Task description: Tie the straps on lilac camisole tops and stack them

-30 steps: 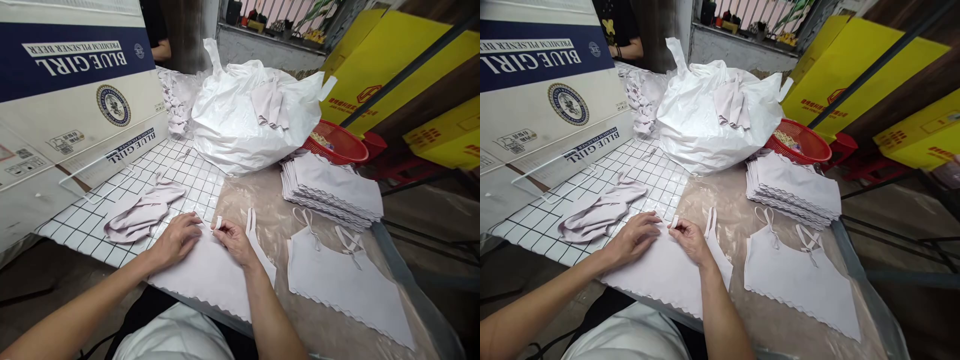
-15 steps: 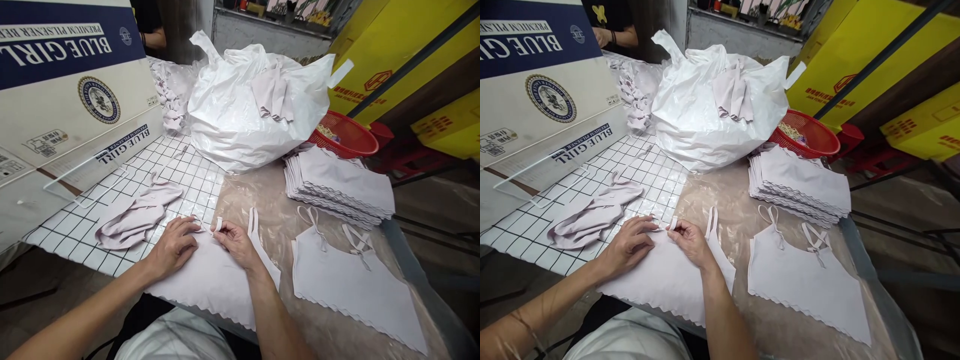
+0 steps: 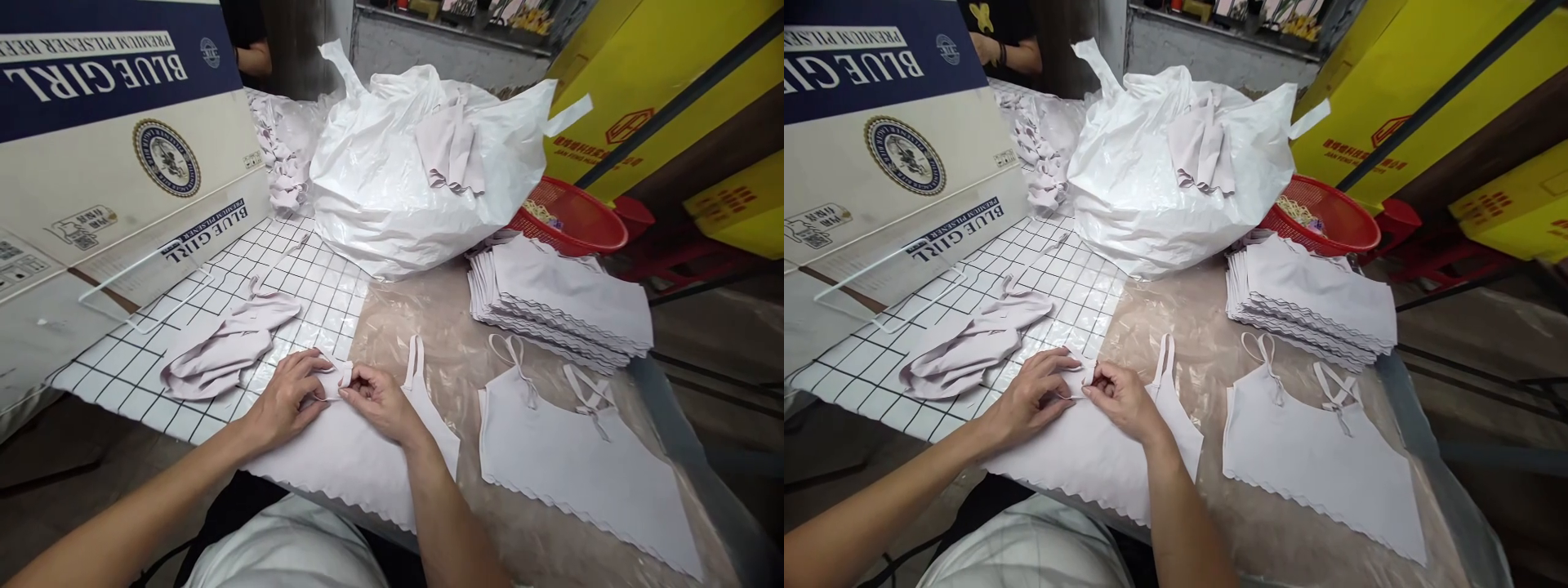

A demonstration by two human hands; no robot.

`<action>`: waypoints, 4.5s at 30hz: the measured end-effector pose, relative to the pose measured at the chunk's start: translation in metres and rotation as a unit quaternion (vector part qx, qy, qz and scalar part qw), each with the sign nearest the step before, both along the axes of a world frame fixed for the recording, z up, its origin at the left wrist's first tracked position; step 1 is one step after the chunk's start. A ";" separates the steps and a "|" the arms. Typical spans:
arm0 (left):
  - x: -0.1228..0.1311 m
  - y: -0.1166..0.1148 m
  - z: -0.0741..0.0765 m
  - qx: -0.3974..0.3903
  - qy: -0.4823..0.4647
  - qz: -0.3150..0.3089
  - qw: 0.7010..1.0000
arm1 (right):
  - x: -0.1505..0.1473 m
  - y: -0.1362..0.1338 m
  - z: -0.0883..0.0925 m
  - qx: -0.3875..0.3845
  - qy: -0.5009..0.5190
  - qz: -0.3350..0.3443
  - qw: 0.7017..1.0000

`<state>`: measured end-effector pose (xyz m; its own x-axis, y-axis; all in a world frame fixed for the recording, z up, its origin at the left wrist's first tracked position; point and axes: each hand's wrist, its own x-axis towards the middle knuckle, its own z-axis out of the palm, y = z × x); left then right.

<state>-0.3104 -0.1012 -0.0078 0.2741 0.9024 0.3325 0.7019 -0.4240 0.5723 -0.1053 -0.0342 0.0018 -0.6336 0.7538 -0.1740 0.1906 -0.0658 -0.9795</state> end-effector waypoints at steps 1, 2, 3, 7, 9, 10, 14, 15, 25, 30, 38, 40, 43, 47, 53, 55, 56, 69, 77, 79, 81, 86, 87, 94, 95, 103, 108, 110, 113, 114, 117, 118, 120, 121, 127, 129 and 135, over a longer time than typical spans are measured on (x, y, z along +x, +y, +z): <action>0.000 0.000 -0.001 -0.004 -0.002 0.002 1.000 | 0.000 0.000 0.002 0.018 -0.015 0.006 1.000; 0.000 0.000 -0.001 -0.007 -0.005 0.004 1.000 | 0.000 -0.001 0.004 0.033 -0.024 0.013 0.999; -0.001 0.000 -0.002 -0.008 -0.008 0.005 1.000 | 0.000 -0.001 0.005 0.045 -0.028 0.019 0.998; -0.001 0.001 -0.005 -0.009 -0.012 0.005 1.000 | -0.001 -0.001 0.009 0.068 -0.034 0.029 0.997; -0.001 0.002 -0.006 -0.016 -0.009 0.005 1.000 | -0.002 -0.001 0.009 0.075 -0.035 0.029 0.996; -0.002 0.002 -0.006 -0.020 -0.010 0.005 1.000 | -0.002 -0.001 0.009 0.078 -0.036 0.026 0.996; -0.002 0.003 -0.005 -0.032 -0.015 0.008 0.999 | -0.002 -0.001 0.008 0.084 -0.042 0.014 0.995; -0.002 0.003 -0.005 -0.035 -0.016 0.007 0.999 | -0.002 -0.001 0.008 0.084 -0.043 0.014 0.995; -0.003 0.002 0.000 -0.048 -0.014 -0.003 0.999 | 0.000 0.001 0.010 0.089 -0.009 0.032 0.995; -0.003 0.002 0.001 -0.052 -0.007 -0.009 0.999 | 0.001 0.000 0.009 0.063 -0.003 0.027 0.998; -0.003 0.003 0.007 -0.060 -0.001 -0.016 0.998 | 0.000 0.000 0.009 0.039 0.014 0.021 0.999; -0.003 0.003 0.007 -0.064 0.002 -0.018 0.998 | 0.000 0.000 0.008 0.035 0.018 0.018 0.999; -0.003 0.002 0.007 -0.067 0.001 -0.017 0.998 | -0.001 -0.001 0.007 0.038 0.021 0.009 0.999; -0.002 0.002 0.007 -0.069 -0.014 -0.015 0.997 | -0.004 -0.002 0.007 0.055 0.026 0.001 0.998; -0.001 0.002 0.008 -0.077 -0.025 0.006 0.997 | -0.007 -0.005 0.004 0.167 0.002 -0.016 0.986; -0.001 0.002 0.007 -0.080 -0.023 0.009 0.997 | -0.008 -0.006 0.003 0.238 0.000 -0.041 0.970; -0.001 0.002 0.007 -0.083 -0.022 0.010 0.996 | -0.008 -0.007 0.002 0.272 0.003 -0.046 0.961; -0.001 0.002 0.008 -0.111 -0.026 0.013 0.993 | -0.012 -0.005 -0.012 0.401 -0.139 -0.059 0.903; -0.004 0.007 0.017 -0.138 -0.076 0.030 0.987 | -0.013 -0.003 -0.014 0.351 -0.123 -0.124 0.920; -0.004 0.007 0.021 -0.109 -0.085 0.065 0.988 | -0.013 -0.002 -0.009 0.309 -0.090 -0.150 0.935; -0.001 0.009 0.025 -0.078 -0.087 0.087 0.989 | -0.015 -0.002 -0.005 0.239 -0.044 -0.182 0.953; 0.013 0.016 0.035 -0.121 -0.173 0.053 0.976 | -0.022 -0.005 0.004 0.080 0.074 -0.225 0.968; 0.015 0.018 0.037 -0.138 -0.197 0.048 0.969 | -0.023 -0.006 0.006 0.068 0.084 -0.229 0.967; 0.018 0.019 0.045 -0.191 -0.267 0.071 0.942 | -0.025 -0.011 0.013 0.058 0.097 -0.251 0.961; 0.018 0.018 0.046 -0.199 -0.272 0.073 0.939 | -0.025 -0.012 0.013 0.062 0.095 -0.254 0.961; 0.017 0.012 0.050 -0.212 -0.258 0.093 0.938 | -0.027 -0.018 0.015 0.110 0.053 -0.246 0.961; 0.013 0.011 0.045 -0.174 -0.235 0.075 0.953 | -0.026 -0.027 0.022 0.208 0.003 -0.221 0.953; 0.011 0.013 0.044 -0.165 -0.217 0.061 0.960 | -0.027 -0.028 0.028 0.268 -0.026 -0.213 0.939; 0.009 0.018 0.050 -0.141 -0.169 0.031 0.975 | -0.028 -0.023 0.042 0.376 -0.059 -0.173 0.908; 0.009 0.020 0.053 -0.139 -0.151 0.023 0.978 | -0.028 -0.020 0.047 0.394 -0.064 -0.145 0.905; 0.007 0.026 0.066 -0.177 -0.114 0.018 0.977 | -0.028 -0.006 0.060 0.340 -0.066 -0.046 0.937; 0.006 0.028 0.071 -0.204 -0.121 0.012 0.971 | -0.027 -0.001 0.062 0.298 -0.062 -0.014 0.953; 0.002 0.033 0.077 -0.261 -0.164 -0.013 0.951 | -0.025 0.009 0.061 0.218 -0.046 0.031 0.974; 0.000 0.034 0.079 -0.286 -0.189 -0.024 0.939 | -0.024 0.014 0.058 0.189 -0.035 0.044 0.980; -0.013 0.037 0.078 -0.341 -0.232 -0.002 0.911 | -0.017 0.031 0.040 0.113 0.004 0.040 0.993; -0.015 0.038 0.077 -0.349 -0.236 0.001 0.907 | -0.015 0.033 0.038 0.108 0.018 0.048 0.993; -0.018 0.039 0.083 -0.352 -0.262 0.019 0.899 | -0.010 0.035 0.044 0.127 0.021 0.036 0.991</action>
